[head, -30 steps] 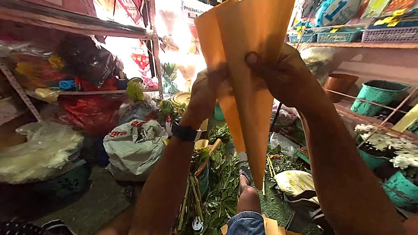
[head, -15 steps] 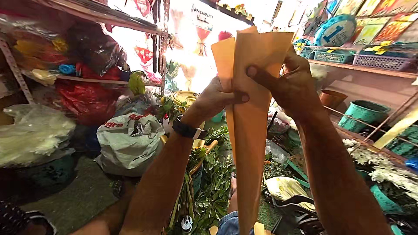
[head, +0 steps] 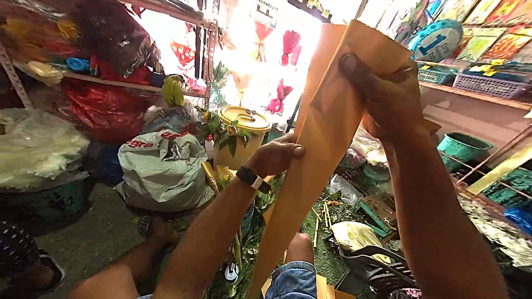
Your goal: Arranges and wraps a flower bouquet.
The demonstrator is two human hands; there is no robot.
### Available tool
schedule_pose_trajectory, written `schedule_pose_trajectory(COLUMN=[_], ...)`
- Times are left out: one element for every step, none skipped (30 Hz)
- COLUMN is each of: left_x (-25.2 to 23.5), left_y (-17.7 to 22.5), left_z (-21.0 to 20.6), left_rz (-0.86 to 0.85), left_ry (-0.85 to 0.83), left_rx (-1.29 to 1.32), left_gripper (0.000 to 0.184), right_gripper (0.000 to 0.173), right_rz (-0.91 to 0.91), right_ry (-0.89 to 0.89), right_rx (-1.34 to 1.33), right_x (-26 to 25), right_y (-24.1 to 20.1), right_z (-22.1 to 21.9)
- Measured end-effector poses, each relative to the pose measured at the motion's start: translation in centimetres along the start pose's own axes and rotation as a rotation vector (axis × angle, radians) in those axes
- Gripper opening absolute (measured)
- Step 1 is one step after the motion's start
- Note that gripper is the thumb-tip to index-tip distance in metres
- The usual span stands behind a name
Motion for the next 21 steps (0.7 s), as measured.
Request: schedule_pose_trajectory(left_x=[0.1,0.2,0.1,-0.1,-0.3,-0.6,-0.9,-1.2,-1.4,-1.5,-1.4,-1.2,-1.1,-0.9,-0.8,-0.7,-0.6,-0.6,-0.6,-0.6,-0.6], left_y=[-0.9,-1.7,-2.4,-2.9,-3.0,-3.0,-2.9,-3.0,-3.1,-3.2,-3.3,-3.3,-3.3,-3.1,-3.0,-2.9,-2.8,-2.7,-2.6,-2.6,-2.6], left_z=[0.2,0.4,0.6,0.5,0.2,-0.4,-0.9,-1.2,-1.5,-1.8,-2.0,-2.1,-2.1,-2.1,-2.0,-1.9,-1.8,-1.7,-1.5,-1.2,-0.8], left_rz=[0.015,0.027,0.031,0.031,0.038,0.056,0.073,0.093,0.111,0.124,0.128,0.127,0.118,0.111,0.112,0.119,0.139,0.167,0.199,0.222,0.238], left_ry=[0.005,0.002,-0.021,-0.058,-0.07,-0.057,-0.031,-0.013,0.02,0.07,0.123,0.164,0.192,0.201,0.206,0.214,0.224,0.222,0.203,0.169,0.13], left_rx=[0.044,0.087,0.12,0.131,0.121,0.088,0.042,-0.024,-0.093,-0.15,-0.19,-0.219,-0.244,-0.266,-0.286,-0.306,-0.325,-0.335,-0.34,-0.339,-0.341], left_gripper=[0.025,0.02,0.02,0.026,0.03,0.031,0.029,0.028,0.028,0.027,0.027,0.026,0.025,0.026,0.027,0.027,0.027,0.027,0.028,0.029,0.03], right_gripper=[0.026,0.026,0.026,0.026,0.025,0.025,0.024,0.024,0.024,0.025,0.026,0.027,0.028,0.029,0.028,0.028,0.028,0.028,0.027,0.027,0.026], right_rz=[-0.019,-0.041,-0.056,-0.058,-0.055,-0.056,-0.059,-0.06,-0.063,-0.07,-0.078,-0.079,-0.077,-0.074,-0.065,-0.049,-0.033,-0.015,0.003,0.018,0.03], right_ry=[0.007,0.013,0.015,0.015,0.019,0.029,0.039,0.046,0.058,0.077,0.092,0.105,0.113,0.116,0.109,0.094,0.074,0.046,0.016,-0.008,-0.024], right_rx=[-0.009,-0.016,-0.021,-0.019,-0.011,0.0,0.011,0.021,0.032,0.044,0.055,0.058,0.068,0.077,0.085,0.083,0.083,0.087,0.093,0.098,0.104], right_x=[0.1,0.2,0.4,0.6,0.7,0.8,1.0,1.1,1.2,1.3,1.4,1.5,1.5,1.5,1.5,1.5,1.6,1.6,1.7,1.7,1.7], right_y=[0.3,0.5,0.8,1.0,1.1,1.2,1.2,1.3,1.4,1.4,1.3,1.3,1.3,1.4,1.5,1.7,1.8,1.8,1.8,1.7,1.6], right_z=[0.2,0.6,0.9,1.3,1.7,2.0,2.3,2.6,3.0,3.3,3.6,3.9,4.2,4.5,4.9,5.1,5.3,5.4,5.4,5.4,5.3])
Point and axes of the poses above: each hand's wrist, its own x-axis away from the middle knuckle, its own z-axis out of the back of the hand, y = z × x, the point moved 1 cm from there along -x, towards the middle knuckle, and after that the axes turned 6 degrees about -z, right-handed, at the moved point
